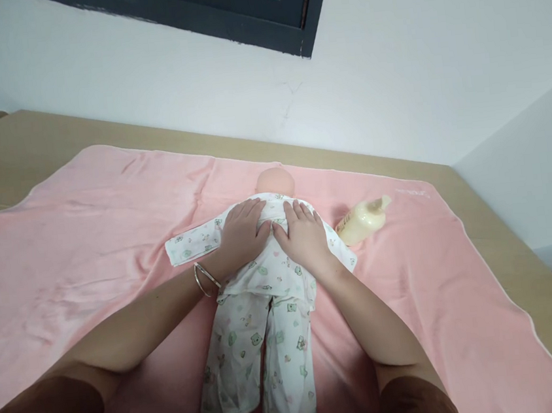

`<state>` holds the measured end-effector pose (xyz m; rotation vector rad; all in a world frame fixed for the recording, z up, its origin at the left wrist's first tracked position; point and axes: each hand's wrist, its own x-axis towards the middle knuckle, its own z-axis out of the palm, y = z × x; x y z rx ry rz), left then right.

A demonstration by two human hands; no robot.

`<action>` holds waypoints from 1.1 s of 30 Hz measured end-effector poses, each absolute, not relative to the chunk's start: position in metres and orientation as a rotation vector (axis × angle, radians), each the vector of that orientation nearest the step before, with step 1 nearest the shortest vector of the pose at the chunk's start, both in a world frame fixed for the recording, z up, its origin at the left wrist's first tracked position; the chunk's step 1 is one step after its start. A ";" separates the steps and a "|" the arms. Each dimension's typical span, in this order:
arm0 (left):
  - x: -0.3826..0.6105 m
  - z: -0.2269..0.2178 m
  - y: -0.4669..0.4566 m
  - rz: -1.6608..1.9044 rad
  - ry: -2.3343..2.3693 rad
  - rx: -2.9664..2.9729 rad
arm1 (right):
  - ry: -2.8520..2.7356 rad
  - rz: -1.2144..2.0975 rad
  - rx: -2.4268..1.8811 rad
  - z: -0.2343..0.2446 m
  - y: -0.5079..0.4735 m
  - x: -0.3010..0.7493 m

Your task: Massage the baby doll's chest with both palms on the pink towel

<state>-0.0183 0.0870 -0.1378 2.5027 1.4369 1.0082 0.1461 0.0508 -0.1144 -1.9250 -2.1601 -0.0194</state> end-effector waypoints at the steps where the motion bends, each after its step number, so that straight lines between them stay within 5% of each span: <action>1: -0.018 -0.138 0.088 1.006 1.440 2.497 | -2.160 -0.019 -1.925 -0.114 0.051 0.146; 33: -0.021 -0.143 0.089 1.221 1.249 2.614 | -2.224 0.067 -1.855 -0.116 0.052 0.147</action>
